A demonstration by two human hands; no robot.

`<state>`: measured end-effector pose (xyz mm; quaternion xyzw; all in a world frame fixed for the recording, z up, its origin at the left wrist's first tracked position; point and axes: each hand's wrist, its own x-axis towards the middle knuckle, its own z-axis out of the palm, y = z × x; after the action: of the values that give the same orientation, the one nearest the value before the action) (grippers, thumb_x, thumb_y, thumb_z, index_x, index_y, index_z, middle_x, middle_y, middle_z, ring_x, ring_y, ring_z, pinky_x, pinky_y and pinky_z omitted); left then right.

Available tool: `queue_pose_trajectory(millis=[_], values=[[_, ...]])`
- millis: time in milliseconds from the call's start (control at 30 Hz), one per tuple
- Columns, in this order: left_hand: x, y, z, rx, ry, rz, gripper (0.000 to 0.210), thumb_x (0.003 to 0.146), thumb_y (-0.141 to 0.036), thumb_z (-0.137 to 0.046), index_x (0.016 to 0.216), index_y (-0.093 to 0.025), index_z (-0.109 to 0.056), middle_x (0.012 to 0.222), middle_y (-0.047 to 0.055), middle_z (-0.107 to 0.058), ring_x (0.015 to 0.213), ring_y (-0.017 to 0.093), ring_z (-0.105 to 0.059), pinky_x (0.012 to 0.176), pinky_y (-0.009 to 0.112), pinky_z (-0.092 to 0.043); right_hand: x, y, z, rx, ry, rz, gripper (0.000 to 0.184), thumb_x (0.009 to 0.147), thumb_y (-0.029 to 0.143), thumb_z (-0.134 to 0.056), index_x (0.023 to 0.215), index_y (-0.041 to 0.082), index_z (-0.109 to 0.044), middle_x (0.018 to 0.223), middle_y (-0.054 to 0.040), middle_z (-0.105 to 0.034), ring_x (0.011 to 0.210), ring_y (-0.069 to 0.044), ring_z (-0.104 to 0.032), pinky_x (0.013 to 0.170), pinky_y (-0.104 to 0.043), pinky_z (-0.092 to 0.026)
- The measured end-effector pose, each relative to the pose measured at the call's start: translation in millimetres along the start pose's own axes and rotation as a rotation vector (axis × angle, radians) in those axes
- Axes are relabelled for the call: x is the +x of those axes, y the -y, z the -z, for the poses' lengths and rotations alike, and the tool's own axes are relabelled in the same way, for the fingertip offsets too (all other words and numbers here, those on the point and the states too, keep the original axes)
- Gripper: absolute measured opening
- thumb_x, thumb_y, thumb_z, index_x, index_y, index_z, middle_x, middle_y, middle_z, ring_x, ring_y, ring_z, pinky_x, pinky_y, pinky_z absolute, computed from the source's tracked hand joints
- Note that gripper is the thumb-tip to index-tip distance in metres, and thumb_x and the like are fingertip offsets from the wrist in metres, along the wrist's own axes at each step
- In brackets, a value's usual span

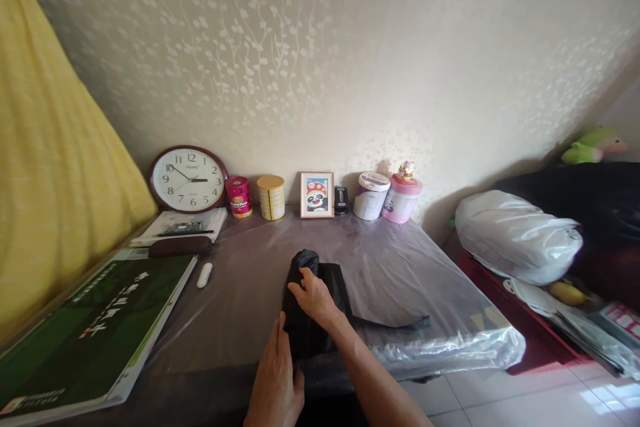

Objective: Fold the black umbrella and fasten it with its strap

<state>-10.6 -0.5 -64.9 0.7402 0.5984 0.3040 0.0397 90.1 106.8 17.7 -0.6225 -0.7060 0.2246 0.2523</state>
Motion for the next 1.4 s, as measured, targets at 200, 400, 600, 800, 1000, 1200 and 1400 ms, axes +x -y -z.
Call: queue_pose_trajectory(millis=[200, 400, 600, 800, 1000, 1200, 1400], values=[[-0.3, -2.8, 8.8, -0.080, 0.058, 0.080, 0.069, 0.084, -0.019, -0.031, 0.139, -0.010, 0.008, 0.138, 0.022, -0.036, 0.125, 0.026, -0.043, 0.096, 0.041, -0.045, -5.1, 4.9, 4.2, 0.055, 0.094, 0.070, 0.020, 0.085, 0.027, -0.049, 0.096, 0.019, -0.063, 0.074, -0.0001, -0.070, 0.072, -0.013, -0.065, 0.064, -0.021, -0.040], [5.2, -10.8, 28.6, -0.175, 0.082, 0.102, 0.070, 0.085, -0.025, -0.033, 0.140, -0.017, 0.008, 0.140, 0.017, -0.035, 0.124, 0.025, -0.044, 0.094, 0.042, -0.046, -12.0, 10.1, 6.6, 0.135, 0.196, 0.129, 0.023, 0.089, 0.022, -0.039, 0.084, 0.019, -0.061, 0.068, 0.0033, -0.070, 0.053, -0.006, -0.061, 0.059, -0.017, -0.041], [3.9, -4.3, 28.1, -0.184, 0.099, 0.050, 0.061, 0.086, -0.027, -0.032, 0.141, -0.019, -0.006, 0.130, 0.017, -0.044, 0.118, 0.025, -0.049, 0.092, 0.043, -0.047, -16.8, 15.9, 5.1, 0.014, 0.113, 0.101, 0.020, 0.087, 0.022, -0.043, 0.083, 0.020, -0.063, 0.073, 0.0010, -0.071, 0.074, -0.011, -0.066, 0.067, -0.018, -0.043], [-0.6, 5.5, 25.1, -0.105, 0.092, 0.037, 0.058, 0.087, -0.035, -0.035, 0.139, -0.018, -0.017, 0.118, 0.016, -0.048, 0.104, 0.027, -0.057, 0.083, 0.044, -0.052, -21.5, 17.0, 3.5, 0.012, 0.099, 0.107, 0.022, 0.088, 0.021, -0.041, 0.087, 0.020, -0.063, 0.071, 0.0015, -0.071, 0.076, -0.011, -0.067, 0.069, -0.019, -0.043], [4.7, 4.5, 36.8, 0.096, -0.067, -0.049, 0.047, 0.082, -0.042, -0.045, 0.120, -0.014, -0.045, 0.144, 0.022, -0.014, 0.122, 0.041, -0.039, 0.085, 0.052, -0.049, -26.2, 17.1, 0.9, -0.018, 0.065, 0.105, 0.021, 0.089, 0.023, -0.042, 0.086, 0.021, -0.062, 0.071, 0.0024, -0.072, 0.074, -0.013, -0.067, 0.066, -0.020, -0.043], [8.2, 3.6, 31.3, 0.026, -0.058, -0.054, 0.050, 0.080, -0.047, -0.048, 0.115, -0.012, -0.042, 0.132, 0.023, -0.042, 0.116, 0.036, -0.048, 0.086, 0.053, -0.048, -28.6, 16.3, -2.1, -0.031, 0.045, 0.112, 0.022, 0.090, 0.024, -0.041, 0.084, 0.021, -0.062, 0.073, 0.0017, -0.071, 0.071, -0.013, -0.067, 0.063, -0.021, -0.043], [4.0, 9.1, 16.6, -0.131, 0.027, -0.019, 0.058, 0.086, -0.038, -0.041, 0.135, -0.016, -0.020, 0.127, 0.018, -0.050, 0.114, 0.026, -0.054, 0.088, 0.044, -0.051, -36.4, 13.6, 0.1, -0.108, -0.013, 0.210, 0.023, 0.090, 0.027, -0.041, 0.092, 0.022, -0.063, 0.076, -0.0012, -0.069, 0.072, -0.014, -0.064, 0.064, -0.022, -0.043]])
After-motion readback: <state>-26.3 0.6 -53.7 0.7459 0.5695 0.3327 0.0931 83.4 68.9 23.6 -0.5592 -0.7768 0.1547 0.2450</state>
